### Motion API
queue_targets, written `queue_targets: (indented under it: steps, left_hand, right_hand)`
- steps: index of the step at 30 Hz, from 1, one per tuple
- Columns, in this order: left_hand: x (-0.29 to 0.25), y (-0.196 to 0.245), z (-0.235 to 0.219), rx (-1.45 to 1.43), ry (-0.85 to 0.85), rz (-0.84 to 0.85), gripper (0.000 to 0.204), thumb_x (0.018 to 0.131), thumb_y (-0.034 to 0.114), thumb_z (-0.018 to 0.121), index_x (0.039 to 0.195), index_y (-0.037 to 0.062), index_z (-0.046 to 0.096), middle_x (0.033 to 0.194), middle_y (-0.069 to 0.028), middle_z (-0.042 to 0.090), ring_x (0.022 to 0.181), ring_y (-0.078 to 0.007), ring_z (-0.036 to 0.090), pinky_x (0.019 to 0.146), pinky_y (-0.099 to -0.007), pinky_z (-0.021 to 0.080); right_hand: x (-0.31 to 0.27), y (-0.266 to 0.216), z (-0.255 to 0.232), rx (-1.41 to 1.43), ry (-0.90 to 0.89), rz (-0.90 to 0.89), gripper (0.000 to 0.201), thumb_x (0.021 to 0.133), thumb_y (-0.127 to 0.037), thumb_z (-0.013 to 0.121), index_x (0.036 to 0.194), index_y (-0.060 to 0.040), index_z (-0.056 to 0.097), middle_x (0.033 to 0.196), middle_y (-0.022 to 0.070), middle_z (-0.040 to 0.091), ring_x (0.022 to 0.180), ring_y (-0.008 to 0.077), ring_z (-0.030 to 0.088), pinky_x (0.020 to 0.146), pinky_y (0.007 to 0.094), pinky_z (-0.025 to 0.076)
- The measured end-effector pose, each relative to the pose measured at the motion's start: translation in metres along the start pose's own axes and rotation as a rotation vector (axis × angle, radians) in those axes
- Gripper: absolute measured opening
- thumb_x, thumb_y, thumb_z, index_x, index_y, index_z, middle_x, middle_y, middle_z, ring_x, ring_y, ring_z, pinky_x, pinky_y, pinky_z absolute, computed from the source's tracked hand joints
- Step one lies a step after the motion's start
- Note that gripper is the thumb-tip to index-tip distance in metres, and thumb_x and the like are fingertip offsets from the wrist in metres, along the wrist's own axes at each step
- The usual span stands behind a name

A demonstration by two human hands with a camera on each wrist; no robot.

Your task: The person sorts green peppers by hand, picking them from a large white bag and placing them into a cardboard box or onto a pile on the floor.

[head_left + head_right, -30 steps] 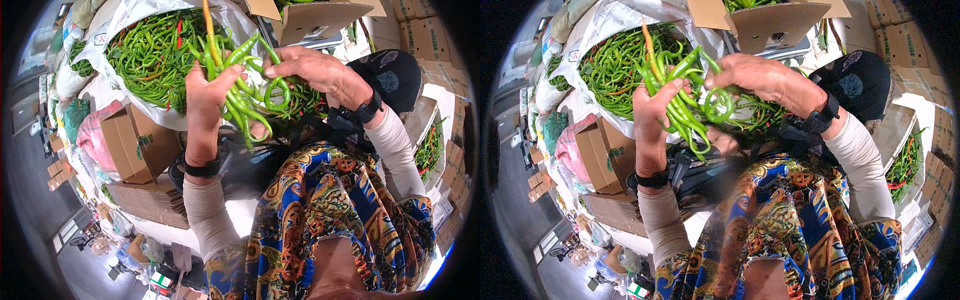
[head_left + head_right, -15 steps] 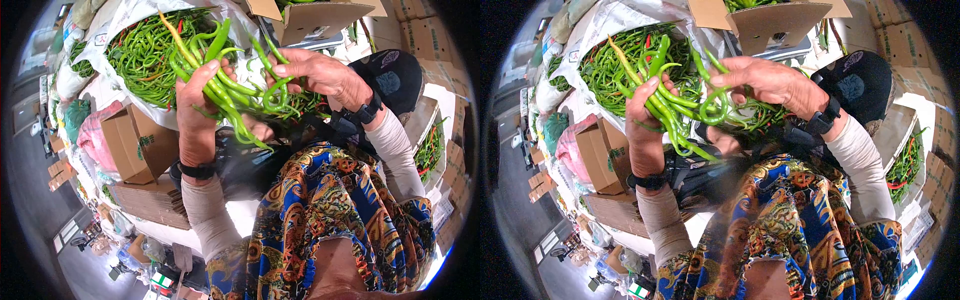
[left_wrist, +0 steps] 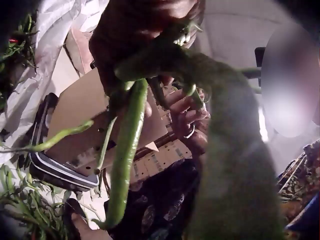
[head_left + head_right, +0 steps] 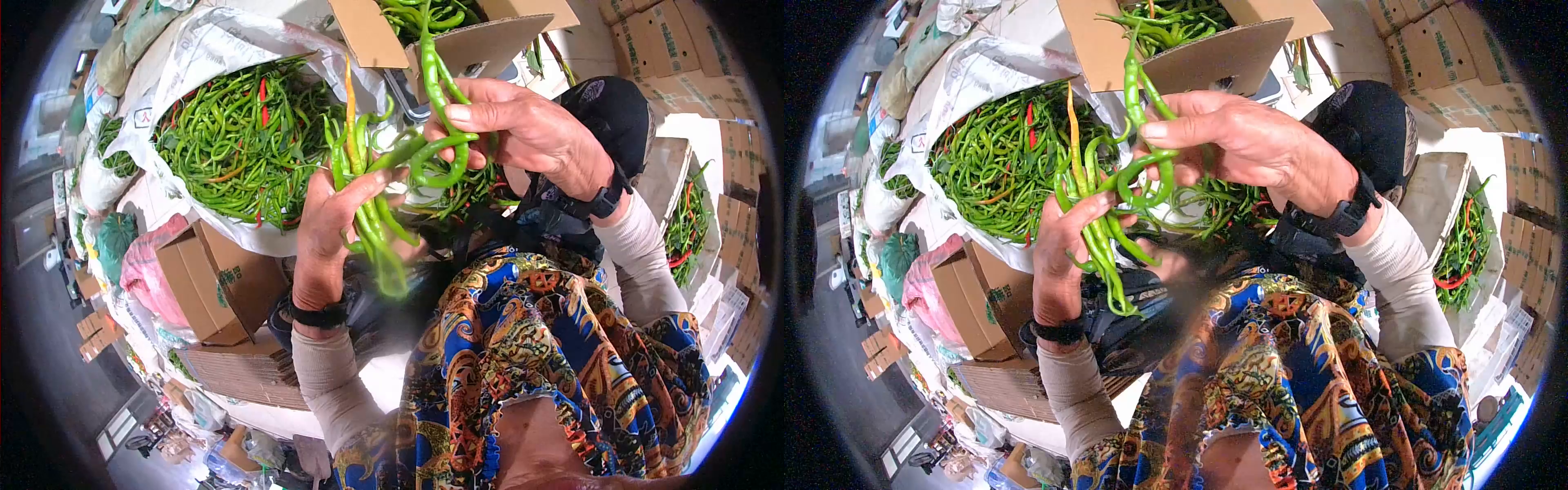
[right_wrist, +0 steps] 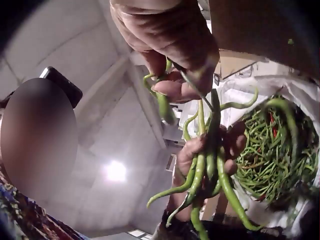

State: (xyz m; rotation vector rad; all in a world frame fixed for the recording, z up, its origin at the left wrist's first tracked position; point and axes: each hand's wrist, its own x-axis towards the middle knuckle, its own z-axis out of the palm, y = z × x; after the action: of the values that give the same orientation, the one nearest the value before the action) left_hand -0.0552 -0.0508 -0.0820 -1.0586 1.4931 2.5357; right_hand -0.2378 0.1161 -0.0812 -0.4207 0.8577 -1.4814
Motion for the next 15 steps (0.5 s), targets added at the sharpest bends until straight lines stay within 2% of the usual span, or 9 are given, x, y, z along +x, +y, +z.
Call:
queue_targets:
  steps: [2, 3, 5, 7, 9, 10, 11, 13, 15]
  left_hand:
    - [-0.005, 0.014, 0.006, 0.107, -0.064, -0.189, 0.032, 0.083, 0.009, 0.062, 0.112, -0.0046, 0.055, 0.1, -0.0138, 0.064, 0.087, -0.0221, 0.065, 0.073, -0.0344, 0.057]
    - [-0.005, 0.011, 0.005, 0.112, -0.071, -0.186, 0.032, 0.083, 0.009, 0.062, 0.112, -0.0046, 0.055, 0.1, -0.0138, 0.064, 0.087, -0.0221, 0.065, 0.073, -0.0344, 0.057]
    - [-0.003, 0.002, -0.001, 0.125, -0.005, -0.113, 0.034, 0.083, 0.01, 0.062, 0.113, -0.0048, 0.055, 0.098, -0.0142, 0.064, 0.084, -0.0209, 0.064, 0.071, -0.0338, 0.057]
    - [-0.001, 0.002, 0.0, 0.17, 0.135, -0.03, 0.032, 0.083, 0.013, 0.063, 0.11, -0.0041, 0.058, 0.091, -0.0135, 0.066, 0.075, -0.0189, 0.064, 0.066, -0.0313, 0.054]
    - [0.0, 0.001, -0.001, 0.129, 0.212, 0.086, 0.031, 0.083, 0.011, 0.059, 0.111, -0.0016, 0.055, 0.092, -0.0134, 0.066, 0.076, -0.0202, 0.064, 0.07, -0.0311, 0.055]
    - [0.001, 0.001, -0.002, 0.13, 0.214, 0.094, 0.031, 0.083, 0.011, 0.059, 0.111, -0.0016, 0.055, 0.092, -0.0134, 0.066, 0.076, -0.0202, 0.064, 0.07, -0.0311, 0.055]
    - [0.002, 0.002, -0.005, 0.108, 0.209, 0.092, 0.031, 0.084, 0.011, 0.059, 0.112, -0.0015, 0.055, 0.092, -0.0132, 0.066, 0.077, -0.0199, 0.064, 0.07, -0.0308, 0.055]
    - [0.0, 0.004, -0.009, 0.073, 0.198, 0.066, 0.033, 0.085, 0.012, 0.057, 0.115, -0.0002, 0.054, 0.094, -0.0135, 0.065, 0.079, -0.0197, 0.064, 0.071, -0.0306, 0.055]
    - [-0.004, 0.006, -0.005, 0.026, 0.164, 0.108, 0.035, 0.085, 0.012, 0.056, 0.118, 0.0008, 0.052, 0.095, -0.014, 0.065, 0.08, -0.0201, 0.064, 0.072, -0.0315, 0.055]
  right_hand:
    - [0.002, 0.0, 0.003, 0.067, 0.032, 0.013, 0.026, 0.092, -0.022, 0.062, 0.112, -0.006, 0.056, 0.099, 0.0057, 0.063, 0.086, 0.0123, 0.062, 0.065, 0.0224, 0.048]
    - [0.003, 0.001, 0.004, 0.064, 0.036, 0.006, 0.026, 0.092, -0.022, 0.062, 0.112, -0.006, 0.056, 0.099, 0.0057, 0.063, 0.086, 0.0123, 0.062, 0.065, 0.0224, 0.048]
    - [0.004, 0.007, 0.003, 0.107, 0.142, -0.055, 0.025, 0.092, -0.02, 0.063, 0.111, -0.0059, 0.055, 0.099, 0.007, 0.063, 0.086, 0.0157, 0.065, 0.064, 0.0212, 0.048]
    - [0.003, 0.003, 0.002, 0.091, 0.173, -0.072, 0.023, 0.091, -0.017, 0.063, 0.11, -0.0059, 0.054, 0.103, 0.0093, 0.064, 0.09, 0.0187, 0.066, 0.065, 0.0215, 0.05]
    - [0.004, -0.01, 0.004, 0.042, 0.25, -0.202, 0.022, 0.091, -0.016, 0.063, 0.108, -0.0046, 0.054, 0.106, 0.0111, 0.065, 0.09, 0.0197, 0.066, 0.066, 0.0235, 0.053]
    - [0.008, -0.021, 0.004, -0.038, 0.309, -0.256, 0.022, 0.091, -0.016, 0.062, 0.107, -0.0033, 0.055, 0.108, 0.012, 0.066, 0.089, 0.0203, 0.067, 0.069, 0.0244, 0.055]
    - [0.014, -0.032, 0.001, -0.122, 0.365, -0.314, 0.02, 0.092, -0.019, 0.061, 0.103, -0.0022, 0.057, 0.103, 0.0088, 0.067, 0.084, 0.0168, 0.067, 0.066, 0.0231, 0.052]
    - [0.025, -0.069, -0.018, -0.533, 0.475, -0.284, 0.023, 0.092, -0.022, 0.061, 0.104, -0.0026, 0.06, 0.097, 0.006, 0.067, 0.08, 0.0132, 0.065, 0.064, 0.024, 0.049]
    - [0.04, -0.078, -0.055, -0.221, 0.288, -0.495, 0.045, 0.093, -0.026, 0.059, 0.13, -0.0032, 0.048, 0.124, 0.0092, 0.055, 0.115, 0.022, 0.052, 0.094, 0.0349, 0.044]
